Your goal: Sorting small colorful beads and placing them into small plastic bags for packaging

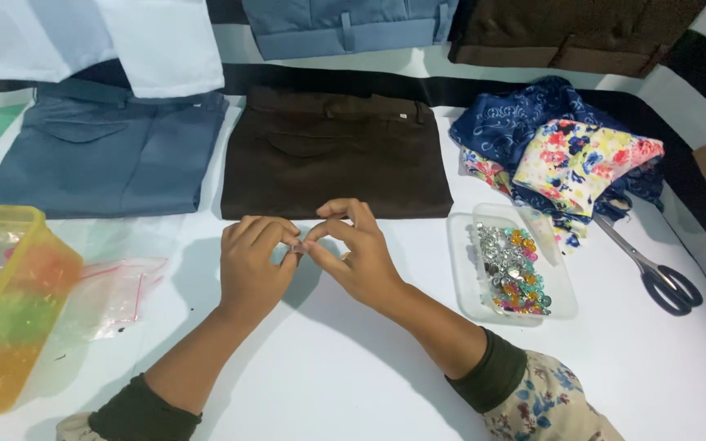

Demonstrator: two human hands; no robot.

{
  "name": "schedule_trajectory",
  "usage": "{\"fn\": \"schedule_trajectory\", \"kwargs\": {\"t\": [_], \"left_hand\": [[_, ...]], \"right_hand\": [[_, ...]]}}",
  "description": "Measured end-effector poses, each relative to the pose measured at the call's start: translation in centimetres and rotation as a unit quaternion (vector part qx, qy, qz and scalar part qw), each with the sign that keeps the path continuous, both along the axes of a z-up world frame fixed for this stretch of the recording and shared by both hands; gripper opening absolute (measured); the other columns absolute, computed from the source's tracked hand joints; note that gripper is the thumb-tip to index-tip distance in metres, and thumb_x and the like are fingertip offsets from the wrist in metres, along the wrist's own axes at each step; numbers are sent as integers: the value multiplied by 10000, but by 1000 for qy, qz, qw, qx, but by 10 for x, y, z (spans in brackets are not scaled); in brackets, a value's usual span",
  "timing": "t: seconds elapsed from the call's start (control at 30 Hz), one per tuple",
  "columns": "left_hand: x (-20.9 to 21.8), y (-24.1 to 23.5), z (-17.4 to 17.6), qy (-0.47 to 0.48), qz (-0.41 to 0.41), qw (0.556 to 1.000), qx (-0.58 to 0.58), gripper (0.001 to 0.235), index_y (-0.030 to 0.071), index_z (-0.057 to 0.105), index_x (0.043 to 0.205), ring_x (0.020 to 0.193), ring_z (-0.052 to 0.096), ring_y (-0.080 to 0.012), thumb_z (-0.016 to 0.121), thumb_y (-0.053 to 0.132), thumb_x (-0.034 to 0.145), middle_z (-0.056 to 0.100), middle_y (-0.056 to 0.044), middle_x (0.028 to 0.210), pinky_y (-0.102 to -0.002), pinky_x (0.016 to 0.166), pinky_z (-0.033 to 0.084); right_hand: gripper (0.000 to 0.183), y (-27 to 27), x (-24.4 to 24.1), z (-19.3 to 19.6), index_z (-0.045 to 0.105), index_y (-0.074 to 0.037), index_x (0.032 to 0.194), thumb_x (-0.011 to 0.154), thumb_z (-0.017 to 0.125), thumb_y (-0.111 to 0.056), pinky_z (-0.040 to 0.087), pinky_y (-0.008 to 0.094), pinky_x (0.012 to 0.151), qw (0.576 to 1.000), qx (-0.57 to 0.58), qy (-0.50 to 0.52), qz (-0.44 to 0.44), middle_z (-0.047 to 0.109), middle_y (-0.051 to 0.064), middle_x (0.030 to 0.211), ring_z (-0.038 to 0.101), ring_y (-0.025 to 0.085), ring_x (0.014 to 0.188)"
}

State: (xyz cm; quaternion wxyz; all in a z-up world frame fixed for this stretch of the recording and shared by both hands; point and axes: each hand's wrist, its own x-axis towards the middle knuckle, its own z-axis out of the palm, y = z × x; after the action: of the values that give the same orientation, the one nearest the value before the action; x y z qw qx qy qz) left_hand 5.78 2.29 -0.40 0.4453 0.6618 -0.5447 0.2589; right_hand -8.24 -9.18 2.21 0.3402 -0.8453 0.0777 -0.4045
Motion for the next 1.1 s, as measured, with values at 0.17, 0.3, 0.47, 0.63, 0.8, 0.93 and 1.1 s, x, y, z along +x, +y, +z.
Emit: {"fn": "schedule_trajectory", "kwargs": {"t": [0.17,0.3,0.47,0.63,0.8,0.93,1.1], "left_hand": [[-3,2,-1,-6,22,1000,-8,305,203,603,785,834,696,-188,818,1,709,715,97,857,-400,853,467],[-8,1,-13,-29,21,999,-6,364,201,562,811,825,713,-160,812,-18,662,724,97,887,-390,932,465],[-11,-2,-22,-26,14,999,13,407,214,522,820,859,715,-200,795,41,573,733,71,928,-424,931,456],[-18,3,-10,34,-22,997,66,412,222,540,853,926,711,-214,849,234,581,731,41,911,-493,1005,364],[-26,9,8,75,-63,993,59,527,182,636,1056,939,719,-204,900,391,650,757,27,966,-496,1040,339],[-22,3,-5,42,-55,996,50,684,173,669,1244,952,699,-200,919,386,644,741,-8,928,-513,1043,329],[-18,0,-13,35,-52,997,50,487,229,720,1153,947,695,-153,887,313,703,751,64,946,-480,1027,347]], "right_hand": [[86,-2,3,-5,719,-128,876,871,799,-160,520,438,880,999,30,33,7,621,99,1055,634,313,1031],[88,0,0,-4,755,-133,879,851,828,-173,566,359,829,993,100,69,7,647,87,1069,665,266,1015],[146,-2,-1,0,776,-120,887,825,857,-224,586,336,803,986,131,101,21,678,96,1055,687,265,997],[127,-17,-3,0,795,-69,908,851,831,-177,614,301,701,980,112,153,56,730,128,947,742,244,854],[125,-29,-5,4,800,-49,887,778,780,8,628,283,675,972,129,190,51,765,139,936,744,216,783],[154,-31,-3,7,801,-41,891,758,774,32,627,282,648,973,112,193,53,761,148,916,748,224,762],[205,-25,-10,26,813,-45,959,756,835,-44,634,272,659,967,96,232,30,760,129,883,743,205,751]]}}
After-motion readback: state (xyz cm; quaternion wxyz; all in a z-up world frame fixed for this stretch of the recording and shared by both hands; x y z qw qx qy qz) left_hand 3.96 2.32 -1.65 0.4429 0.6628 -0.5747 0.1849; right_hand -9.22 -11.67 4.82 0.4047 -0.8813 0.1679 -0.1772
